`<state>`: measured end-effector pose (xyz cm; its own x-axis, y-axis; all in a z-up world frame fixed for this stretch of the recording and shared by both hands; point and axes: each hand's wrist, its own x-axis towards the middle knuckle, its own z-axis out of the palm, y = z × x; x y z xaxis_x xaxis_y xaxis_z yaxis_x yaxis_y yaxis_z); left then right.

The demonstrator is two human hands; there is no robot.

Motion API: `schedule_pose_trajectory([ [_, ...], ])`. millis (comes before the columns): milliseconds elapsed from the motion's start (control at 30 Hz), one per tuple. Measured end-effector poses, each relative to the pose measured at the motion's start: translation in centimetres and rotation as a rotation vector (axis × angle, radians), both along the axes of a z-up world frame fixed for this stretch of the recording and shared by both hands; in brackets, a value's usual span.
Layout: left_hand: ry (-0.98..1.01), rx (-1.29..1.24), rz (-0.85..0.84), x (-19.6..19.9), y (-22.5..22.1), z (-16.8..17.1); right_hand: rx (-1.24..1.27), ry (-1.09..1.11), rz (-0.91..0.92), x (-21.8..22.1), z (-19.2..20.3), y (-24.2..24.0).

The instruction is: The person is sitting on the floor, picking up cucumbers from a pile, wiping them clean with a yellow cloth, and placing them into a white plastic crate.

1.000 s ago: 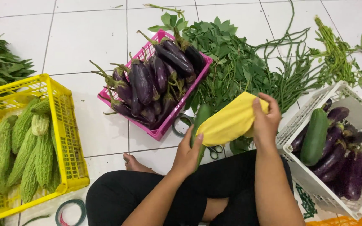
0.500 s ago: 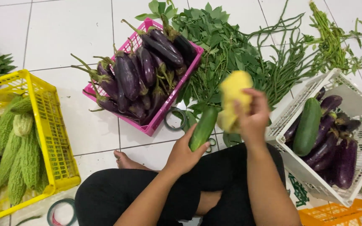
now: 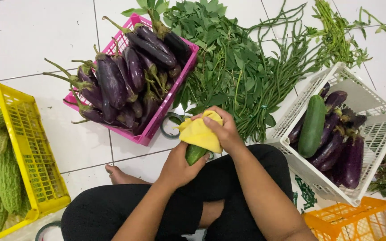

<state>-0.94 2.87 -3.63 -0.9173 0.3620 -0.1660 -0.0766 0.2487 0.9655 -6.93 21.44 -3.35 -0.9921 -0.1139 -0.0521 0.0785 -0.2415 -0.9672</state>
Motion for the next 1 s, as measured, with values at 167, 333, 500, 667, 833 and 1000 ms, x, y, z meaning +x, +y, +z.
schedule_pose_trajectory([
  [167, -0.292, 0.393, -0.26, 1.4, -0.9, -5.5, -0.41, 0.067, 0.208, 0.1, -4.1, 2.4],
  [333, -0.342, 0.517, -0.375, 1.0, -0.3, -3.9, -0.462, 0.189, 0.304, -0.3, -4.2, 2.5],
  [500, -0.235, -0.213, -0.084, -0.2, 0.0, 2.2, 0.27, -0.243, -0.135, -0.5, -0.1, 0.0],
  [667, -0.262, -0.074, 0.003, 0.6, -0.4, 3.5, 0.448, -0.153, -0.203, -0.8, -1.5, -0.8],
  [833, -0.196, 0.348, 0.067, 0.1, -1.5, 3.0, 0.251, -0.219, -0.268, -0.9, 1.2, 0.4],
  [1000, -0.147, 0.906, 0.292, -1.2, -2.1, 2.0, -0.106, -0.569, -0.394, -2.0, -3.4, 0.3],
])
